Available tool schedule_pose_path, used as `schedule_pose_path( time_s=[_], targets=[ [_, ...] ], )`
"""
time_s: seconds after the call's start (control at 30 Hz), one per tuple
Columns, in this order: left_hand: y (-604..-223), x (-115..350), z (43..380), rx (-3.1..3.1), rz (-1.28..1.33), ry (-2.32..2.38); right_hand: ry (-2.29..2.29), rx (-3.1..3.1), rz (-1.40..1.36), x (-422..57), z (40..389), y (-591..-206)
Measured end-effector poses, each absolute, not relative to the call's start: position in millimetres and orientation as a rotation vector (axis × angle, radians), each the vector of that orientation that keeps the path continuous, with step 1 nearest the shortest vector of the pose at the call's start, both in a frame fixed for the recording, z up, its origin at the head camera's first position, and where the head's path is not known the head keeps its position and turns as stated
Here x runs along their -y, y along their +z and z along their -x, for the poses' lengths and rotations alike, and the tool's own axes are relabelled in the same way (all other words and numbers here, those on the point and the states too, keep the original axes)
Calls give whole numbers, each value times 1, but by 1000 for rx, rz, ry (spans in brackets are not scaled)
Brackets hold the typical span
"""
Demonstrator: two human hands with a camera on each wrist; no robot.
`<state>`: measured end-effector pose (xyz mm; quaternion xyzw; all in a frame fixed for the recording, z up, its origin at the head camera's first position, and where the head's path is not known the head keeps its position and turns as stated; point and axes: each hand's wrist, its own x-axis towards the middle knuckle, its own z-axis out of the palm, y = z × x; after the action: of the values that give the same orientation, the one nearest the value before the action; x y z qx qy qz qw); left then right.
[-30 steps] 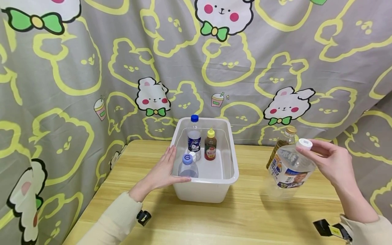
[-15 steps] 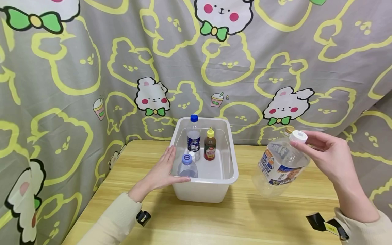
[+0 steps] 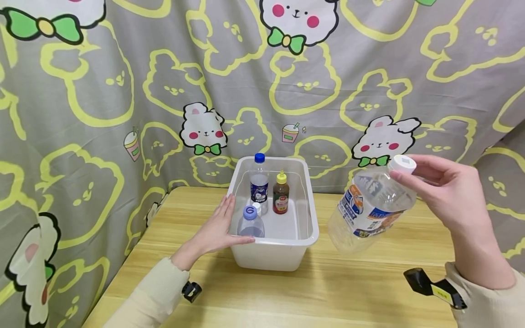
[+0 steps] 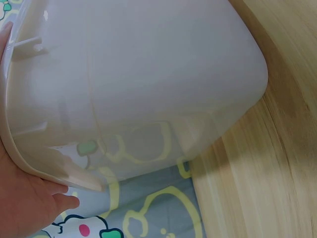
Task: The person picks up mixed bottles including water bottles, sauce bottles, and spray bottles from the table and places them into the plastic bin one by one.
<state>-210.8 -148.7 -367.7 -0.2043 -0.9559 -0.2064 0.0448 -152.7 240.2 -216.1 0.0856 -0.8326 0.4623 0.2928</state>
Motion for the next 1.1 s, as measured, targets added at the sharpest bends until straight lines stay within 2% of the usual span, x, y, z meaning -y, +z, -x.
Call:
schedule_pose_path(
  time_s=[0.4, 1.1],
  targets=[
    [-367, 149, 211, 2916, 630, -621, 1266, 2205, -289, -223, 153, -192],
    [-365, 149, 211, 2914, 633, -620, 1346, 2187, -369, -176, 189, -172]
  ],
)
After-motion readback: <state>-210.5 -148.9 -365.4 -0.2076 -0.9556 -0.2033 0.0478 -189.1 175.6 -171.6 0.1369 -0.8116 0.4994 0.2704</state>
